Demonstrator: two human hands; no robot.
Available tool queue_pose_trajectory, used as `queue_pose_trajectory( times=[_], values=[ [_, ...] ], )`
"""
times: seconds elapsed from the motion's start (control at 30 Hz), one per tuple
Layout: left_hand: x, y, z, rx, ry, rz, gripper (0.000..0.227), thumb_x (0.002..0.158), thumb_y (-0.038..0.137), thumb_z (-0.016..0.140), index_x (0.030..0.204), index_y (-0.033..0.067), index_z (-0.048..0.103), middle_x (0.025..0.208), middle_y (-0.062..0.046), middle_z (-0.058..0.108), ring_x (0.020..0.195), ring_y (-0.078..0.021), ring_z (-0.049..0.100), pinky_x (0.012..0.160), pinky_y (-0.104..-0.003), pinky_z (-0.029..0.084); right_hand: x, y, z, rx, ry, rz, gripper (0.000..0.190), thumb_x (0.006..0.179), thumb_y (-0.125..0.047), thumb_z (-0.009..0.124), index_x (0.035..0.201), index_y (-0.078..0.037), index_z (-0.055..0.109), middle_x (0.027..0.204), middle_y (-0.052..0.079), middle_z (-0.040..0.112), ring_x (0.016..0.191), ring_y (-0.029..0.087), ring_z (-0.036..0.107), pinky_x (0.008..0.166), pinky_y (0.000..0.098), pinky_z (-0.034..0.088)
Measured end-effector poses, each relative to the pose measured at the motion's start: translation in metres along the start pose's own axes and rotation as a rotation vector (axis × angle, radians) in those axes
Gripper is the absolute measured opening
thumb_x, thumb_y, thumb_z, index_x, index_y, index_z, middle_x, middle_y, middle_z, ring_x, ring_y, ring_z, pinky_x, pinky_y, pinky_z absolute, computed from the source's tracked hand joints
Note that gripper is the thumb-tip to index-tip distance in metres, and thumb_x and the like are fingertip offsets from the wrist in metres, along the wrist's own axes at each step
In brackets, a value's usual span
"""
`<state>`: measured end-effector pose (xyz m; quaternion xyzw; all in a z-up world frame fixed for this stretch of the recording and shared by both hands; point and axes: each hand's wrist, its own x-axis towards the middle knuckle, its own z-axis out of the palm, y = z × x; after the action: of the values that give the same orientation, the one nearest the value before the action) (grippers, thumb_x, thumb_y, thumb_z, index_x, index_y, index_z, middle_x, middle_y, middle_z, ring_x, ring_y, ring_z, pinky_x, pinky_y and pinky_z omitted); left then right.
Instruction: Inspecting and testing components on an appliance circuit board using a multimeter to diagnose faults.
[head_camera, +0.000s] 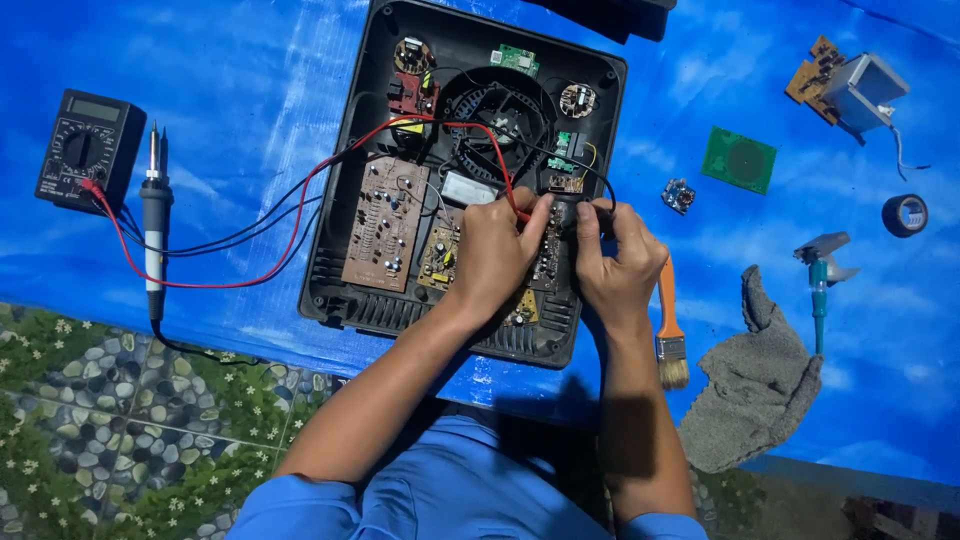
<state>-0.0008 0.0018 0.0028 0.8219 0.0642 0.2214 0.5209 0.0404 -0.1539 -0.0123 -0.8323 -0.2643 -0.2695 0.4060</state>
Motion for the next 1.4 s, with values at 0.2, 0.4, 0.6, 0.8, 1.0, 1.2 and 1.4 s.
queue_pose_trajectory(
  times=[0.2, 0.4, 0.6, 0.8, 1.0, 1.2, 1.4],
  values=[
    [0.0, -0.002, 0.004, 0.017, -0.001, -0.009, 0.026, 0.098, 0.019, 0.069, 0.075, 0.0069, 0.07, 0.056, -0.02, 0.067, 0.053, -0.0423, 0.069, 0.044, -0.039, 0.049, 0.0, 0.002, 0.0, 0.009, -0.004, 0.0, 0.015, 0.109, -0.017, 0.072, 0.097, -0.009, 0.075, 0.071, 0.009, 0.072, 0.065, 0.031, 0.072, 0.057, 0.0356, 0.056],
    [0.0, -0.004, 0.004, 0.024, 0.005, -0.005, 0.027, 0.098, 0.021, 0.069, 0.073, 0.0087, 0.069, 0.054, -0.019, 0.066, 0.053, -0.043, 0.069, 0.045, -0.04, 0.049, 0.0, 0.002, -0.001, 0.014, -0.013, 0.011, 0.015, 0.109, -0.018, 0.072, 0.097, -0.009, 0.075, 0.07, 0.009, 0.071, 0.063, 0.031, 0.071, 0.056, 0.0357, 0.056],
    [-0.001, -0.003, 0.002, 0.022, 0.009, -0.008, 0.028, 0.098, 0.022, 0.069, 0.073, 0.0091, 0.068, 0.053, -0.018, 0.066, 0.055, -0.044, 0.069, 0.046, -0.041, 0.049, 0.0, 0.001, -0.001, 0.009, -0.016, 0.021, 0.016, 0.109, -0.018, 0.072, 0.097, -0.009, 0.075, 0.07, 0.01, 0.071, 0.064, 0.032, 0.071, 0.056, 0.0366, 0.056],
    [-0.001, -0.005, 0.003, 0.034, 0.037, 0.019, 0.028, 0.097, 0.021, 0.069, 0.071, 0.0094, 0.067, 0.051, -0.017, 0.065, 0.051, -0.0401, 0.069, 0.045, -0.036, 0.049, -0.001, 0.002, -0.002, -0.01, -0.012, 0.005, 0.015, 0.109, -0.018, 0.072, 0.097, -0.009, 0.075, 0.069, 0.009, 0.07, 0.062, 0.031, 0.07, 0.055, 0.0357, 0.055],
    [-0.001, -0.001, -0.003, 0.025, 0.059, 0.029, 0.03, 0.097, 0.021, 0.07, 0.07, 0.0095, 0.068, 0.052, -0.018, 0.064, 0.053, -0.0422, 0.068, 0.044, -0.037, 0.048, -0.001, -0.002, -0.004, -0.015, -0.006, 0.001, 0.017, 0.108, -0.02, 0.073, 0.095, -0.009, 0.075, 0.069, 0.009, 0.07, 0.062, 0.031, 0.07, 0.056, 0.0357, 0.055],
    [-0.001, 0.026, -0.031, -0.052, 0.133, 0.052, 0.023, 0.094, 0.017, 0.073, 0.072, 0.0113, 0.073, 0.055, -0.015, 0.068, 0.052, -0.0409, 0.068, 0.042, -0.038, 0.047, -0.005, 0.0, 0.001, 0.039, -0.008, -0.094, 0.012, 0.104, -0.015, 0.074, 0.093, -0.011, 0.075, 0.067, 0.003, 0.069, 0.059, 0.026, 0.065, 0.058, 0.0326, 0.053],
    [-0.014, 0.026, -0.059, -0.091, 0.183, 0.022, 0.024, 0.094, 0.018, 0.076, 0.07, 0.0147, 0.074, 0.054, -0.011, 0.068, 0.051, -0.035, 0.07, 0.043, -0.031, 0.046, -0.003, -0.015, 0.004, 0.032, -0.003, -0.192, 0.009, 0.098, -0.011, 0.079, 0.09, -0.012, 0.077, 0.068, 0.0, 0.068, 0.059, 0.026, 0.065, 0.063, 0.0349, 0.055]
  ],
)
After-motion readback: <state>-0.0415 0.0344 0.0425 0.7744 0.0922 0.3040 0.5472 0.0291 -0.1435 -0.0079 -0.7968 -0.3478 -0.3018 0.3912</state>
